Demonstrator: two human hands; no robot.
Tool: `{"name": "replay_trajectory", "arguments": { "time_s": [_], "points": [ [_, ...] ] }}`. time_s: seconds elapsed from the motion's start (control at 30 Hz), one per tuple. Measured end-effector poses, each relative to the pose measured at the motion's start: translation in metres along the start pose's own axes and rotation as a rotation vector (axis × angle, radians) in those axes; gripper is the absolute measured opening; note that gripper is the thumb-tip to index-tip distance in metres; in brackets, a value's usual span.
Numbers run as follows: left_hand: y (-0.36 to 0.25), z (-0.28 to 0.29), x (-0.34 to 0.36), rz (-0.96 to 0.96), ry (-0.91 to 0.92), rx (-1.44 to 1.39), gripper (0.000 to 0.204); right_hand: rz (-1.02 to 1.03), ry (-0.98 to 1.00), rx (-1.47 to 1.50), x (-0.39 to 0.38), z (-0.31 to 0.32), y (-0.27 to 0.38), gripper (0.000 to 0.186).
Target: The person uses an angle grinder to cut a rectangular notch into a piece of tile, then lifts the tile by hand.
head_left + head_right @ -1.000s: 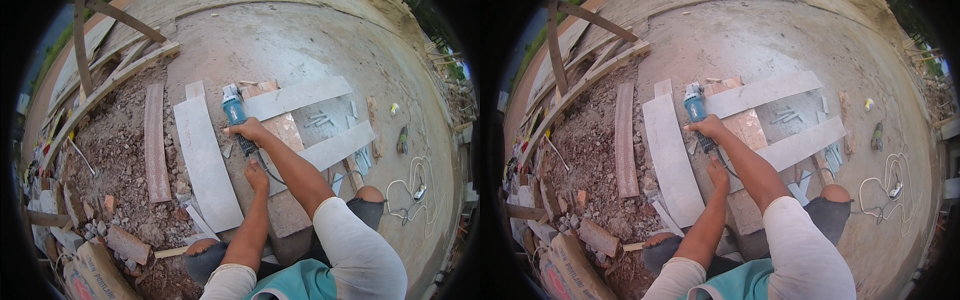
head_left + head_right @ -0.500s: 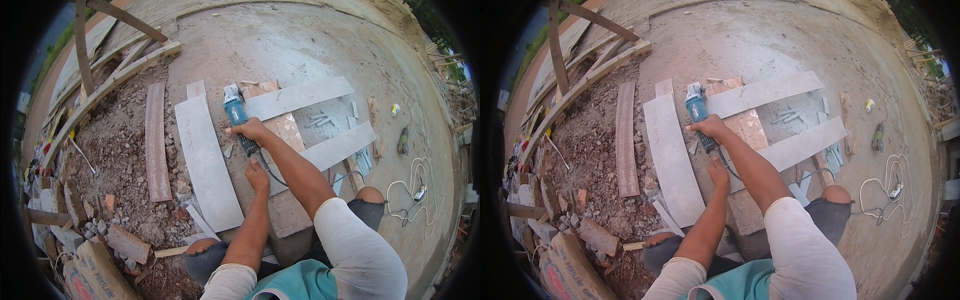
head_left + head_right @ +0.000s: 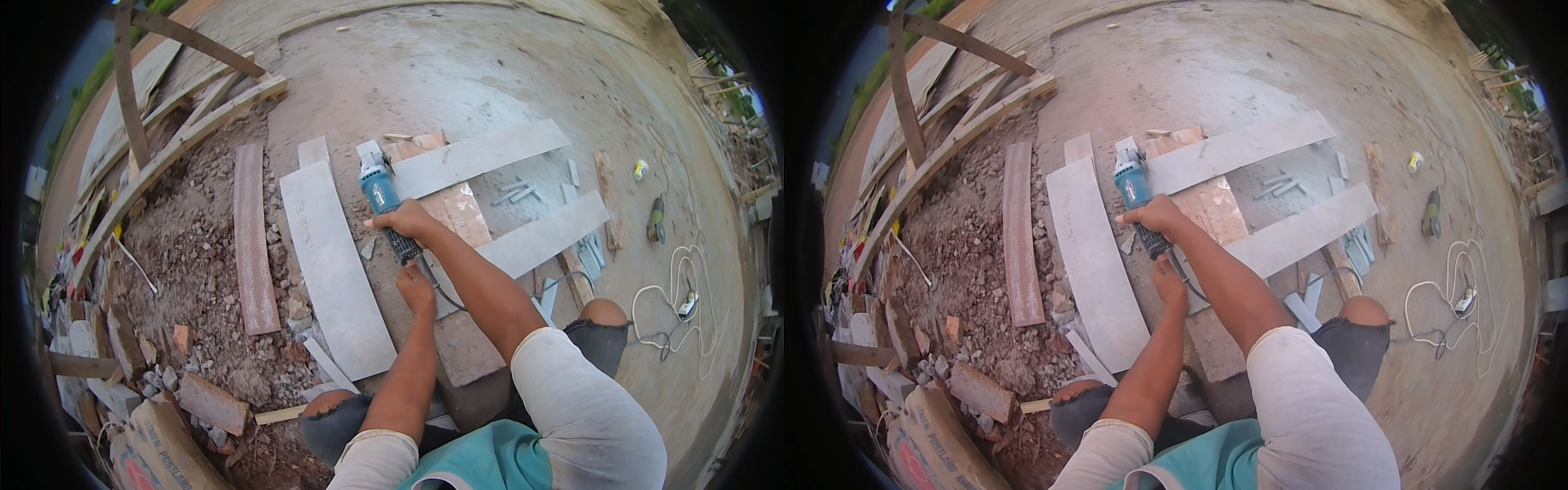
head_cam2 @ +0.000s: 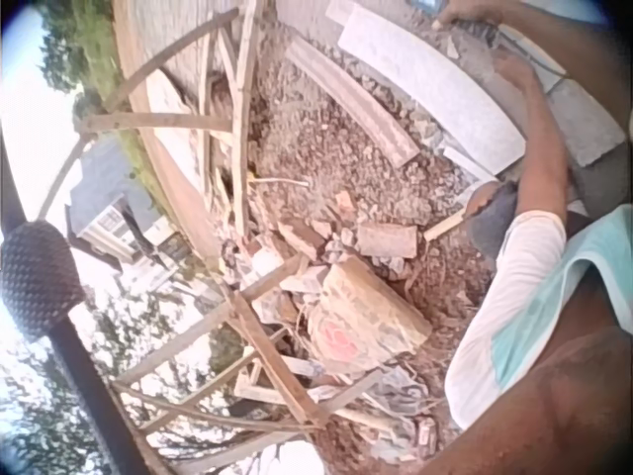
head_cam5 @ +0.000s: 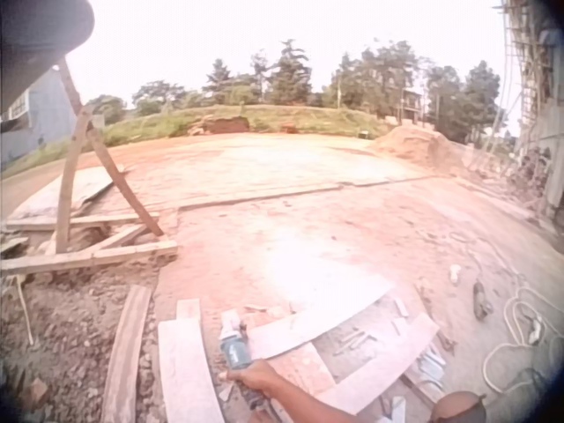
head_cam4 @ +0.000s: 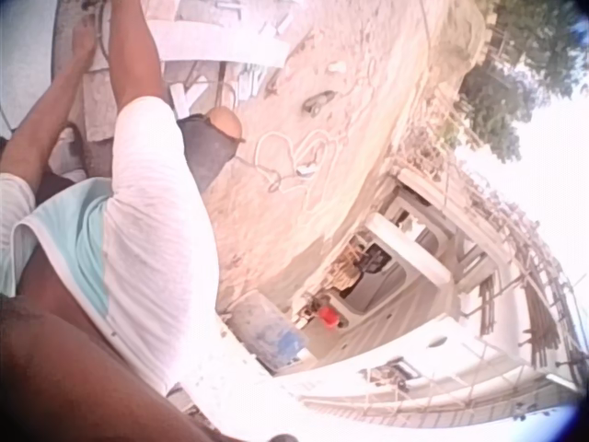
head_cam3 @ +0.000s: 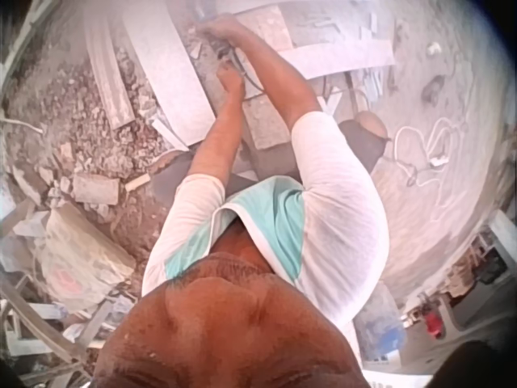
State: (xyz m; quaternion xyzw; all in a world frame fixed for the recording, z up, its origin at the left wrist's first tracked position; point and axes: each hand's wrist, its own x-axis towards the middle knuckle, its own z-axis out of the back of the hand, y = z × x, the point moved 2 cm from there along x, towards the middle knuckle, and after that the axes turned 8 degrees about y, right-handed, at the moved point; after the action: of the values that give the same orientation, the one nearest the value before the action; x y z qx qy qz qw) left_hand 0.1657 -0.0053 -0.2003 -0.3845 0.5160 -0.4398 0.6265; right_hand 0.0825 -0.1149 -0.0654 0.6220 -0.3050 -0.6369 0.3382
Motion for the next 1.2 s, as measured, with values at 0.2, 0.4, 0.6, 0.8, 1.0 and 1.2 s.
{"name": "replay_trajectory", "arguments": {
  "time_s": [0.2,0.4,0.6,0.8,1.0,1.2],
  "points": [
    [0.000,0.003,-0.001,-0.017,-0.103,-0.005,0.037,0.047,0.036,0.033,-0.008,-0.005,-0.004,0.054],
    [0.005,-0.001,-0.002,0.086,0.023,-0.079,0.030,0.032,0.022,0.008,-0.007,0.003,-0.017,0.053],
    [0.036,0.005,0.013,0.165,0.031,-0.123,0.030,0.030,0.057,0.036,-0.018,-0.007,-0.011,0.053],
    [0.019,0.003,0.001,0.154,-0.006,-0.227,0.023,0.004,0.061,0.043,-0.029,-0.005,-0.013,0.056],
    [-0.006,0.002,-0.010,0.037,-0.030,-0.321,0.014,-0.013,0.059,0.032,-0.038,-0.003,-0.014,0.058],
    [0.006,0.007,-0.003,0.021,-0.052,-0.346,0.012,-0.014,0.035,0.019,-0.039,-0.008,-0.018,0.056]
  ]
}}
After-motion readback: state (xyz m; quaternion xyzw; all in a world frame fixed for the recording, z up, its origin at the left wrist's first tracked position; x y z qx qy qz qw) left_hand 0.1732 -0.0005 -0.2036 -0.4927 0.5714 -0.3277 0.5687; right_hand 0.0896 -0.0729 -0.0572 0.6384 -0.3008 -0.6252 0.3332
